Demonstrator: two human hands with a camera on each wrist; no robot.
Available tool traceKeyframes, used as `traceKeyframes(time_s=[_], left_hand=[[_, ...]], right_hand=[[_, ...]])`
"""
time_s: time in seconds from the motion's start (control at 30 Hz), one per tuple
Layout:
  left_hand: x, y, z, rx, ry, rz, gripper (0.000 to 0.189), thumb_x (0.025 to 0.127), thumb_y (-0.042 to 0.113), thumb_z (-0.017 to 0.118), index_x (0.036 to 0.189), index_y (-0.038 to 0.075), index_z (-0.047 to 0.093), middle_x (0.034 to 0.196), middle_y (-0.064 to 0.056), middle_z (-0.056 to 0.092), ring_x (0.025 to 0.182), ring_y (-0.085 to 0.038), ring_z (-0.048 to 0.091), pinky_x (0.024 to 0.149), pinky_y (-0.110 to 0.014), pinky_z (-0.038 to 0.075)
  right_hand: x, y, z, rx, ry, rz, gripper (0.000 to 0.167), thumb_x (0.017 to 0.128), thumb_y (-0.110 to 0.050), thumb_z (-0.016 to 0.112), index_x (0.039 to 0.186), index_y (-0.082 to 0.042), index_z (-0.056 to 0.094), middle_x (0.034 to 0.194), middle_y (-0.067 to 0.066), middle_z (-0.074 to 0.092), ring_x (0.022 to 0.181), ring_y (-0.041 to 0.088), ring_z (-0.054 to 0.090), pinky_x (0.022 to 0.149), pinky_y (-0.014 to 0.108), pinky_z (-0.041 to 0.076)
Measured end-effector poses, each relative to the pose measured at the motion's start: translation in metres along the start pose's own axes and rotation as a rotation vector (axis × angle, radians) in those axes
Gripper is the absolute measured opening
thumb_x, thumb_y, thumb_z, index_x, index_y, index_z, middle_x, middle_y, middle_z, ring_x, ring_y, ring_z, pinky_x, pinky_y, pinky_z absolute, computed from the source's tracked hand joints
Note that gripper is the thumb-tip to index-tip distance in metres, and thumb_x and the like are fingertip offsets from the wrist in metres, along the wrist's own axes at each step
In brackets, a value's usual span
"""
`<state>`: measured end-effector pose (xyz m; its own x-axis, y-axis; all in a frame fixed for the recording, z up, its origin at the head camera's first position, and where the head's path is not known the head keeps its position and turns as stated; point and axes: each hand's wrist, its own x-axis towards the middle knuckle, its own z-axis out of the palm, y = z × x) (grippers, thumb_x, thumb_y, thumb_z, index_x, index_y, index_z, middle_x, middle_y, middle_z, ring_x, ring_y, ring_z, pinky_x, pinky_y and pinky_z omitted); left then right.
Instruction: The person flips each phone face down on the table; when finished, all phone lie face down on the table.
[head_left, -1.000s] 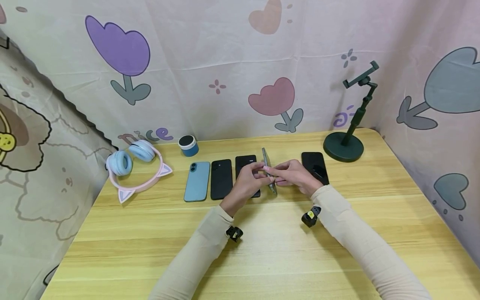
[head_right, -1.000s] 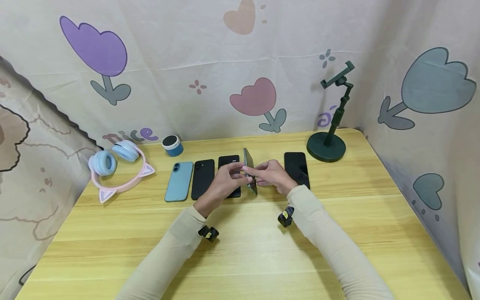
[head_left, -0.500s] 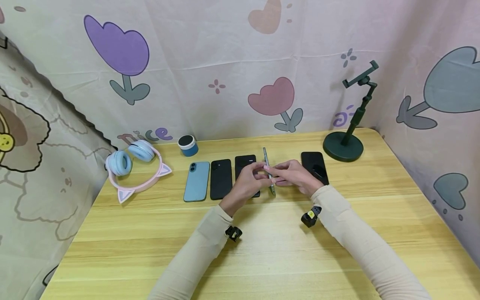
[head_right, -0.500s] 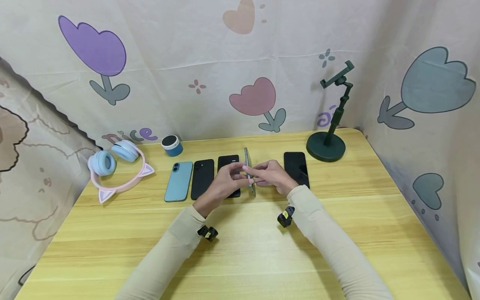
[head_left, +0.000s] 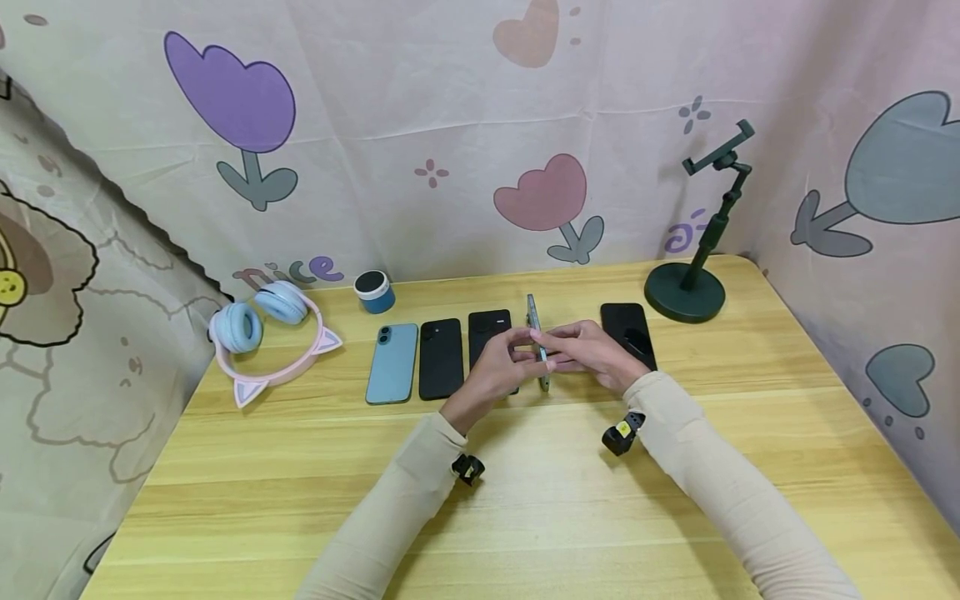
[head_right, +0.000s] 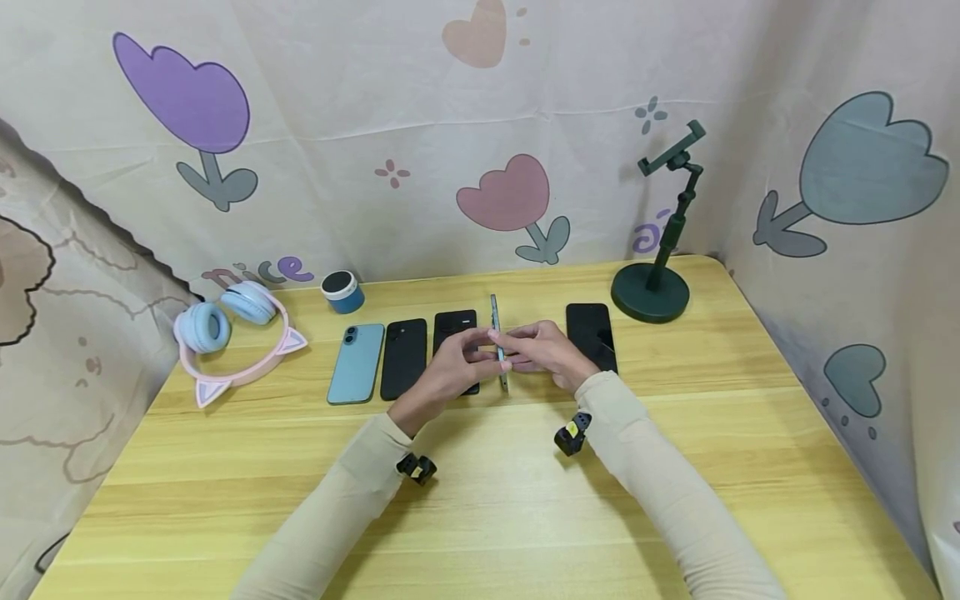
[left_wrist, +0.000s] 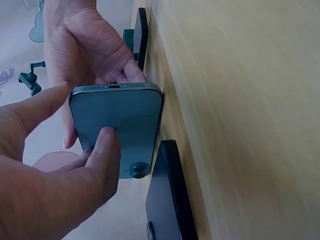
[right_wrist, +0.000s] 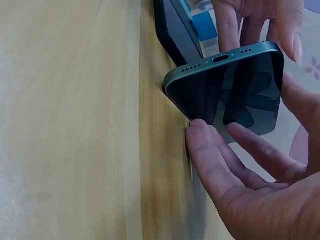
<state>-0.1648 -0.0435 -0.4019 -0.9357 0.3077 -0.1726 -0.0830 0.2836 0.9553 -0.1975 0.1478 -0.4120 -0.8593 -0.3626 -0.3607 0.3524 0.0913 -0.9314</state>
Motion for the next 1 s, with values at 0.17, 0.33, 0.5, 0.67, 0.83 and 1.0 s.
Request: traceKeyframes(time_s=[0.17,0.33,0.5,0.67,0.83,1.0], left_hand=[[0.001,-0.002,0.001,0.014,-0.025,-0.01,0.072,0.089,0.023,0.08,0.151,0.009,0.046,0.145,-0.009,0.052,0.124,-0.026,0.059,0.097,-0.041,0.053],[0.0,-0.002,0.002,0.016,-0.047,-0.023,0.073,0.09,0.025,0.079,0.152,0.009,0.044,0.148,-0.01,0.049,0.128,-0.029,0.057,0.1,-0.043,0.051],[0.0,-0.003,0.004,0.032,-0.059,-0.01,0.071,0.092,0.024,0.078,0.152,0.01,0.044,0.152,-0.012,0.047,0.132,-0.033,0.054,0.102,-0.044,0.05],[-0.001,-0.003,0.006,0.047,-0.073,0.017,0.069,0.094,0.022,0.076,0.153,0.011,0.044,0.154,-0.012,0.044,0.134,-0.037,0.051,0.104,-0.045,0.048],[-0.002,-0.003,0.008,0.071,-0.076,0.026,0.07,0.094,0.021,0.075,0.155,0.016,0.042,0.156,-0.011,0.042,0.134,-0.038,0.05,0.103,-0.048,0.048],[-0.001,-0.003,0.01,0.069,-0.087,0.041,0.072,0.094,0.019,0.075,0.156,0.011,0.04,0.157,-0.014,0.041,0.134,-0.038,0.05,0.102,-0.047,0.049]], right_hand=[[0.001,0.0,-0.001,0.034,-0.005,0.001,0.058,0.094,-0.037,0.075,0.135,0.002,0.061,0.124,0.02,0.067,0.093,0.017,0.073,0.087,0.034,0.058],[0.0,0.0,-0.001,0.02,0.0,0.002,0.063,0.094,-0.038,0.074,0.138,0.003,0.058,0.127,0.022,0.065,0.104,0.023,0.07,0.088,0.034,0.057],[-0.001,-0.001,-0.002,0.019,-0.001,-0.002,0.064,0.094,-0.037,0.074,0.14,0.004,0.055,0.128,0.024,0.065,0.111,0.03,0.068,0.091,0.038,0.056],[-0.003,-0.002,-0.004,0.013,-0.009,-0.017,0.061,0.096,-0.035,0.072,0.139,0.005,0.056,0.127,0.026,0.065,0.112,0.033,0.068,0.092,0.041,0.056],[-0.004,-0.003,-0.005,0.002,-0.001,-0.027,0.057,0.097,-0.034,0.071,0.137,0.005,0.058,0.122,0.025,0.068,0.109,0.032,0.069,0.089,0.04,0.057],[-0.005,-0.002,-0.008,0.011,-0.001,-0.043,0.057,0.097,-0.031,0.071,0.138,0.006,0.057,0.121,0.026,0.068,0.108,0.034,0.069,0.087,0.04,0.058]])
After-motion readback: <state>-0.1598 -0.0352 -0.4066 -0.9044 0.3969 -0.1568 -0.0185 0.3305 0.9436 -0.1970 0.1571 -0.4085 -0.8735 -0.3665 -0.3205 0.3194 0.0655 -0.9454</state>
